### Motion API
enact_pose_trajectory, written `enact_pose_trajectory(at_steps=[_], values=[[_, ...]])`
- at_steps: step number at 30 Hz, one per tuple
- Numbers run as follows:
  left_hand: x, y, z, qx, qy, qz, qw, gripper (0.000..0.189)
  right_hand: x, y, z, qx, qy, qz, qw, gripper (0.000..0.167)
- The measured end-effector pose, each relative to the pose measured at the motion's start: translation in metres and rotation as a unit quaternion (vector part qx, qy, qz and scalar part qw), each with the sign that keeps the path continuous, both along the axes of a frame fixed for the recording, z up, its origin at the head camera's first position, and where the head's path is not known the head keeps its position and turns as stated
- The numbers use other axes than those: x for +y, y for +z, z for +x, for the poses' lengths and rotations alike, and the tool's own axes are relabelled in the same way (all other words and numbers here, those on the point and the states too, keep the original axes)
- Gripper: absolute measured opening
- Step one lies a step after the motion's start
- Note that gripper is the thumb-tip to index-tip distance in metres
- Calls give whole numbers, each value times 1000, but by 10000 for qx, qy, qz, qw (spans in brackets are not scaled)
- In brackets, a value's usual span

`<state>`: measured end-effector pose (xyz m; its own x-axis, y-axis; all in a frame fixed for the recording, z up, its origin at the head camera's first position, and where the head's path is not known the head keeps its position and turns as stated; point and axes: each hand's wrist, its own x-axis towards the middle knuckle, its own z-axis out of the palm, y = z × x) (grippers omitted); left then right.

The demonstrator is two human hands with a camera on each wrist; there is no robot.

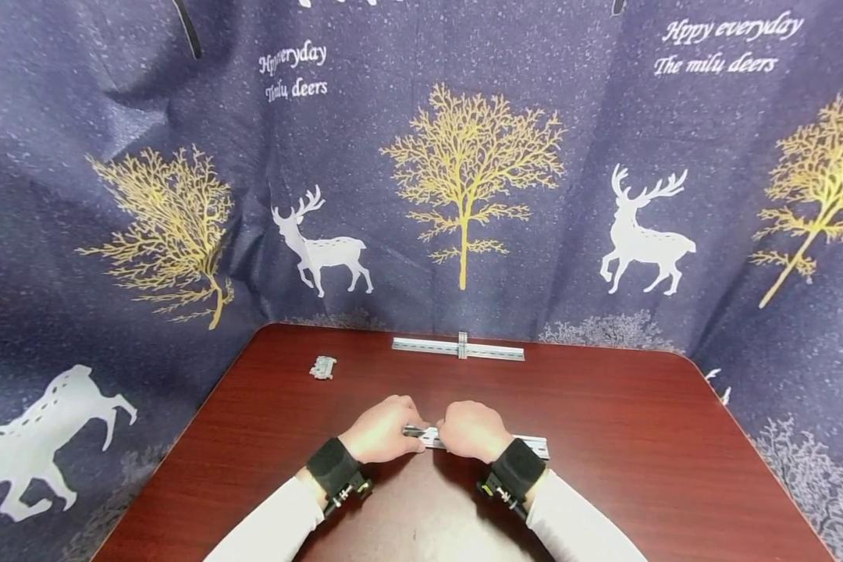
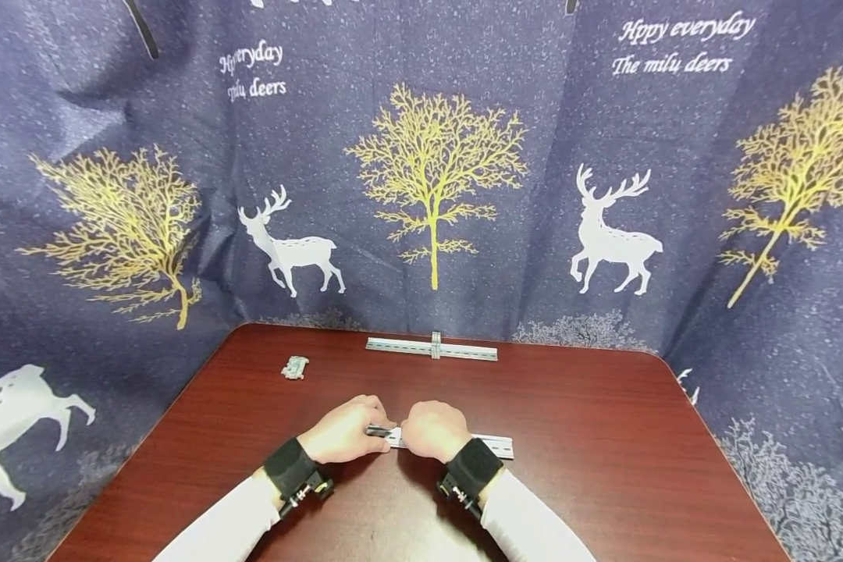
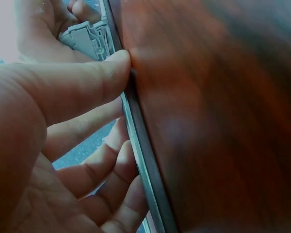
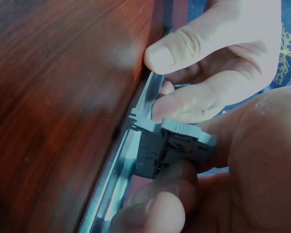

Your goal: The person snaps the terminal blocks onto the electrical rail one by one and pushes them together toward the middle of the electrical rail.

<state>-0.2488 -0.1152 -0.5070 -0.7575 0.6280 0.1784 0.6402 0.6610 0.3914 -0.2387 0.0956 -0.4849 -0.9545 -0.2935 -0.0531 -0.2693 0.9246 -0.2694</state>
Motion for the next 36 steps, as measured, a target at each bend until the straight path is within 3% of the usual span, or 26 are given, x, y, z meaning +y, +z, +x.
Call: enact_pose_trajectory(at_steps=[36], values=[[1,6,4,-94,86,-171,9998,11,1,-2,11,373,72,33,9993,43]])
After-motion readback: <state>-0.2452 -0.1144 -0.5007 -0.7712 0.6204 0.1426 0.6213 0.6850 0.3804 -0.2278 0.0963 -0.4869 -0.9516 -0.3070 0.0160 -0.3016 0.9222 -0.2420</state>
